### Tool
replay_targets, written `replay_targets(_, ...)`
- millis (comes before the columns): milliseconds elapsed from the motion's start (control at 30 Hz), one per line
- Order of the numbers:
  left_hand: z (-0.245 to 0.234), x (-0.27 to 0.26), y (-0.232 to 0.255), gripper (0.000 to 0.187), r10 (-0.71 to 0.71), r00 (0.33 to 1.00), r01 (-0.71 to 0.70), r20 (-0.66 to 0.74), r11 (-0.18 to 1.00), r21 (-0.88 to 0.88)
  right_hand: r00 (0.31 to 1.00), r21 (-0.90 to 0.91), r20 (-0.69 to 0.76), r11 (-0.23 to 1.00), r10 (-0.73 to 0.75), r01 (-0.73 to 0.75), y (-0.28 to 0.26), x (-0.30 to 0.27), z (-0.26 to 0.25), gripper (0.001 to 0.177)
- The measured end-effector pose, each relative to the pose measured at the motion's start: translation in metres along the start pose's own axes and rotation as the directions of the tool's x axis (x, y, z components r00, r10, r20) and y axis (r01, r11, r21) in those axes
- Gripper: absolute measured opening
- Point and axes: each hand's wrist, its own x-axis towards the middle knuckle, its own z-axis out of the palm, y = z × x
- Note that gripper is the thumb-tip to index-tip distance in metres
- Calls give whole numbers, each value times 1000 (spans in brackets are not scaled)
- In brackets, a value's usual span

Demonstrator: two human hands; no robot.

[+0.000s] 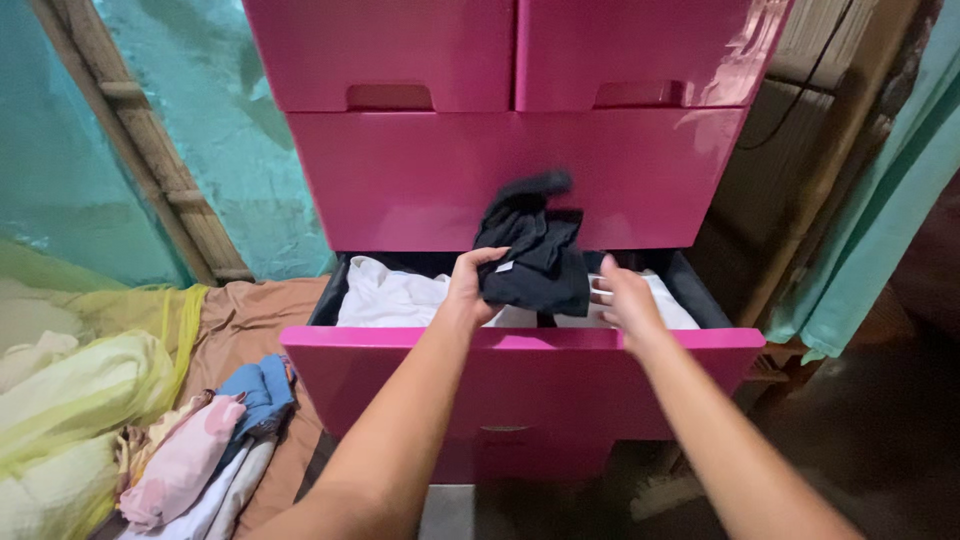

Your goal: The person opens multiple drawers of a pink plastic chest, folds various garments including white, black, and pink items, and places them neatly inside. They close each drawer after arranging the clothes.

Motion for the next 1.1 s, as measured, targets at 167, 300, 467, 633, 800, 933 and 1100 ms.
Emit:
replay_targets(167,31,-39,-18,45,-39,998,41,54,998,-45,916,200,392,963,89,-179,-39,10,14,69)
replay_targets(300,35,-35,-29,55,-69,997,72,-33,991,114,920,-22,317,971,231,-236,-56,17,21,56)
replay_targets(467,35,-10,-34,63,313,931,57,-189,387,920,906,93,393,974,155,-207,-78,21,13,46)
replay_targets(633,16,-40,-33,56,613,789,242,-52,-231,943,943,421,267,856,199,-300,-101,21,-5,38)
replay_targets(800,12,-76,-34,43,612,790,205,32,-313,927,976,551,167,807,139,-210,-124,36,-31,33)
replay_targets(933,48,-74,-54,37,661,745,-110,88,-9,994,979,409,186,900,83,-154,-145,55,-29,29)
replay_targets(1100,82,-69,-91,37,259,965,-133,41,348,928,979,-339,180,940,98,-31,-166,65,4,49)
